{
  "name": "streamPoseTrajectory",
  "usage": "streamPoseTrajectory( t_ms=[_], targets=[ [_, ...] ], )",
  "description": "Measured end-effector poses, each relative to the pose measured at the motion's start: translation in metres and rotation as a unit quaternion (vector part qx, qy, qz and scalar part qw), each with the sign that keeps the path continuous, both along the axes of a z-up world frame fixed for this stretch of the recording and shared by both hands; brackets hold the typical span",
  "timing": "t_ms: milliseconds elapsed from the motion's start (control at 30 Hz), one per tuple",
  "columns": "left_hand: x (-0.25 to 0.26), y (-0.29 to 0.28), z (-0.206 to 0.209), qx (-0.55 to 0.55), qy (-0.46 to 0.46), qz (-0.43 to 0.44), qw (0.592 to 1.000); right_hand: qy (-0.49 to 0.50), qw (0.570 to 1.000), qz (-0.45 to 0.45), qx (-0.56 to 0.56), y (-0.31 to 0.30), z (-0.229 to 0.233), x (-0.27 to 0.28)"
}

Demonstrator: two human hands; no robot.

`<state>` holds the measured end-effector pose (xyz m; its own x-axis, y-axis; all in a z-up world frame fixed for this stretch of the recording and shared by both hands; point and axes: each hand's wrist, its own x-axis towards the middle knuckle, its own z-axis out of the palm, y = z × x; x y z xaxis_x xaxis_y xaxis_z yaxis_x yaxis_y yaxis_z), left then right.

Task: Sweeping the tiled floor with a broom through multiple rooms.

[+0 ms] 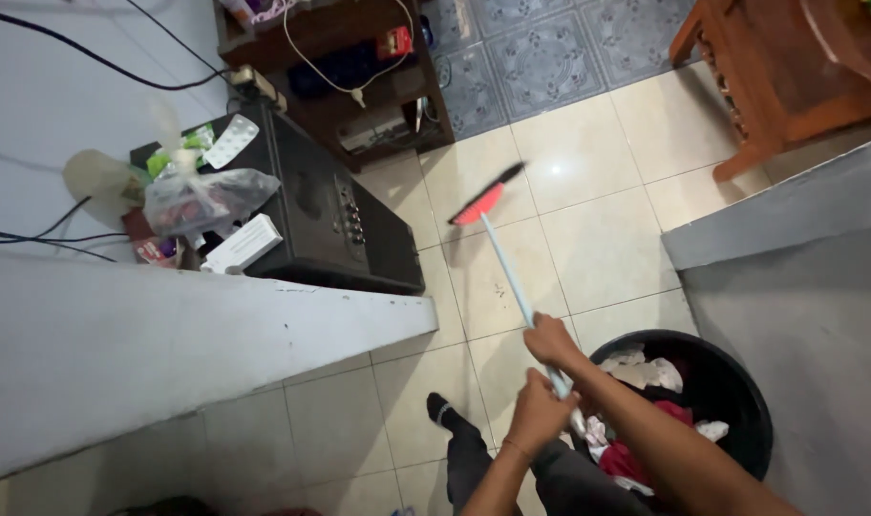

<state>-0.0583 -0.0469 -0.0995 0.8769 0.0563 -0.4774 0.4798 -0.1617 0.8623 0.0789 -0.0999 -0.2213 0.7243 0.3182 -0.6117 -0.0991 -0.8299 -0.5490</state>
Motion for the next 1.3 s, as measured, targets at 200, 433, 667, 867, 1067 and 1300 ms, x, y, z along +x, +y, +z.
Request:
streamPoseTrajectory(
  t_ms=[200,433,667,867,1067,1300],
  targets=[
    [-0.009,0.008,-0.055,-0.101,0.163,0.149,0.970,0.158,0.984,-0.070,0.035,0.032,-0.005,-0.008],
    [-0.010,0.004,0.011,-0.224,0.392,0.005,0.892,0.072,0.970,0.227,-0.045,-0.078,-0.200,-0.101],
    [-0.009,-0.012,0.001,-0.287,0.373,-0.057,0.880,0.204,0.971,-0.118,0.026,-0.109,-0.063,-0.077],
    [0.029,-0.006,-0.028,-0.248,0.304,0.078,0.916,0.194,0.956,-0.202,0.089,-0.027,0.019,-0.003],
    [0.001,-0.005,-0.103,-0.059,0.157,0.139,0.976,0.282,0.833,-0.382,0.285,-0.004,-0.045,0.005],
    [-0.070,-0.016,-0.081,0.005,0.242,0.019,0.970,0.240,0.899,-0.310,0.193,-0.055,-0.135,-0.114]
  ],
)
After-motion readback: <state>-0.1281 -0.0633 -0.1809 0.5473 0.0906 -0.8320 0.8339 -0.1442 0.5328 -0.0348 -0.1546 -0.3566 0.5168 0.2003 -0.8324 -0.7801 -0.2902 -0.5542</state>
